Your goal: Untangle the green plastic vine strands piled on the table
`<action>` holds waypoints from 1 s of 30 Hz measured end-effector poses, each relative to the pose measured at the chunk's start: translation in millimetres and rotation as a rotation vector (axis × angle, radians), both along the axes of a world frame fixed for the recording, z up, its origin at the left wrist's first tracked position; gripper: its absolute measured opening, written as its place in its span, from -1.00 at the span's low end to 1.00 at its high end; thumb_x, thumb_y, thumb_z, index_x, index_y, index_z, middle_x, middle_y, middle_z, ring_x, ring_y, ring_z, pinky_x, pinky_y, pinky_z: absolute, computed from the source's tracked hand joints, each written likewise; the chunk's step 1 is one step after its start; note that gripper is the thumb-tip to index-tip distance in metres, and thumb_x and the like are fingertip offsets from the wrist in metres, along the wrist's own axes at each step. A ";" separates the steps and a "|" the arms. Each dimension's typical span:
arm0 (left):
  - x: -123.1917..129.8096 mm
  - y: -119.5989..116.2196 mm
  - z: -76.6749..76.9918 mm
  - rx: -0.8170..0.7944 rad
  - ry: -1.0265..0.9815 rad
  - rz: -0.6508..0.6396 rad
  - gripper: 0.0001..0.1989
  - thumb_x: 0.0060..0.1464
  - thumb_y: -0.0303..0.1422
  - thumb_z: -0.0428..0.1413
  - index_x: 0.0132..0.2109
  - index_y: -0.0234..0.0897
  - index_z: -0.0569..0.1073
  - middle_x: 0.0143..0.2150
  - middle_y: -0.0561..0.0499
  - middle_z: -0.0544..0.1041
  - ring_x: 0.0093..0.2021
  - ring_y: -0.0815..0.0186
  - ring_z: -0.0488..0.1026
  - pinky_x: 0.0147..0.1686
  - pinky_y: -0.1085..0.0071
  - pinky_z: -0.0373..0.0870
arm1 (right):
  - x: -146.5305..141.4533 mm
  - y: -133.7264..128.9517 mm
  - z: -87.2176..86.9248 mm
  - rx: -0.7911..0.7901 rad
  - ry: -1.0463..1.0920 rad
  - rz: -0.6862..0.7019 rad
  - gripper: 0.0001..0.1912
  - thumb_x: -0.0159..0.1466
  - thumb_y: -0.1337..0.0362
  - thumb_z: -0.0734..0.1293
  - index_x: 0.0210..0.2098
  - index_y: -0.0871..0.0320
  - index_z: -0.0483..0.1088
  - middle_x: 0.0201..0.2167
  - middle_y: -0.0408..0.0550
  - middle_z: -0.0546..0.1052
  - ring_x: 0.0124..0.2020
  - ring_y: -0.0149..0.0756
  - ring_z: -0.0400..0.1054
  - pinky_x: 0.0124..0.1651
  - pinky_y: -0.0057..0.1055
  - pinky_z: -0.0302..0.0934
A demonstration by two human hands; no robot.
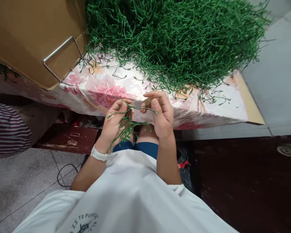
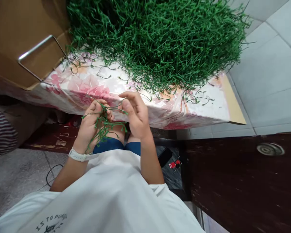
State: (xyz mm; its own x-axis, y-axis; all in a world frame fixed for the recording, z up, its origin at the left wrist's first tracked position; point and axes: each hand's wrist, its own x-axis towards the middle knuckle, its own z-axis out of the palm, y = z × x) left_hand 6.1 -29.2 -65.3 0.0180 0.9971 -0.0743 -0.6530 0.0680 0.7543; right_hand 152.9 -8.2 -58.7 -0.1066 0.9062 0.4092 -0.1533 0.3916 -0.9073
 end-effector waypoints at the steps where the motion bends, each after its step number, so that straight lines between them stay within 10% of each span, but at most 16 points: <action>1: 0.6 -0.6 0.4 0.012 0.044 0.020 -0.65 0.00 -0.09 0.44 -0.22 -0.21 0.58 -0.41 0.09 0.54 -0.48 0.45 0.45 -0.51 0.54 0.34 | -4.4 -3.8 -2.1 -0.035 0.034 0.027 -0.65 0.43 -0.09 0.31 -0.04 0.04 0.39 -0.38 -0.16 0.43 -0.37 -0.34 0.41 -0.27 -0.34 0.33; 11: 7.4 -4.9 -4.0 0.148 0.373 0.227 -0.62 0.05 -0.05 0.40 -0.31 -0.26 0.52 -0.42 0.10 0.53 -0.44 0.45 0.44 -0.38 0.52 0.39 | -11.8 -11.5 -9.2 -0.110 0.198 0.003 -0.38 0.17 -0.25 0.46 0.04 -0.02 0.38 -0.17 -0.09 0.45 -0.20 -0.30 0.40 -0.14 -0.33 0.41; 16: 14.6 -11.9 -2.1 0.146 0.376 0.160 -0.63 0.04 -0.08 0.41 -0.32 -0.28 0.51 -0.42 0.11 0.50 -0.43 0.46 0.42 -0.37 0.53 0.38 | -19.6 -11.7 -3.3 -0.260 0.377 -0.086 -0.67 0.36 -0.12 0.36 -0.09 -0.04 0.39 -0.39 -0.17 0.35 -0.35 -0.34 0.36 -0.28 -0.39 0.37; 22: 15.1 -17.2 2.9 0.060 0.081 -0.098 -0.62 0.03 -0.14 0.44 -0.30 -0.28 0.46 -0.50 0.15 0.42 -0.52 0.50 0.36 -0.46 0.56 0.34 | -13.8 -13.9 7.1 -0.352 0.625 0.097 -0.81 0.45 0.03 0.32 -0.17 -0.03 0.44 -0.61 -0.33 -0.13 -0.66 -0.40 -0.19 -0.57 -0.47 0.02; 30: 4.5 -21.7 -0.9 0.052 -0.077 -0.334 -0.61 0.03 -0.15 0.42 -0.40 -0.30 0.43 -0.61 0.12 0.29 -0.61 0.51 0.18 -0.55 0.54 0.13 | -11.7 -21.5 7.9 -0.501 0.738 0.321 -0.87 0.39 0.14 0.34 -0.27 -0.01 0.35 -0.68 -0.41 -0.25 -0.68 -0.41 -0.45 -0.66 -0.49 -0.17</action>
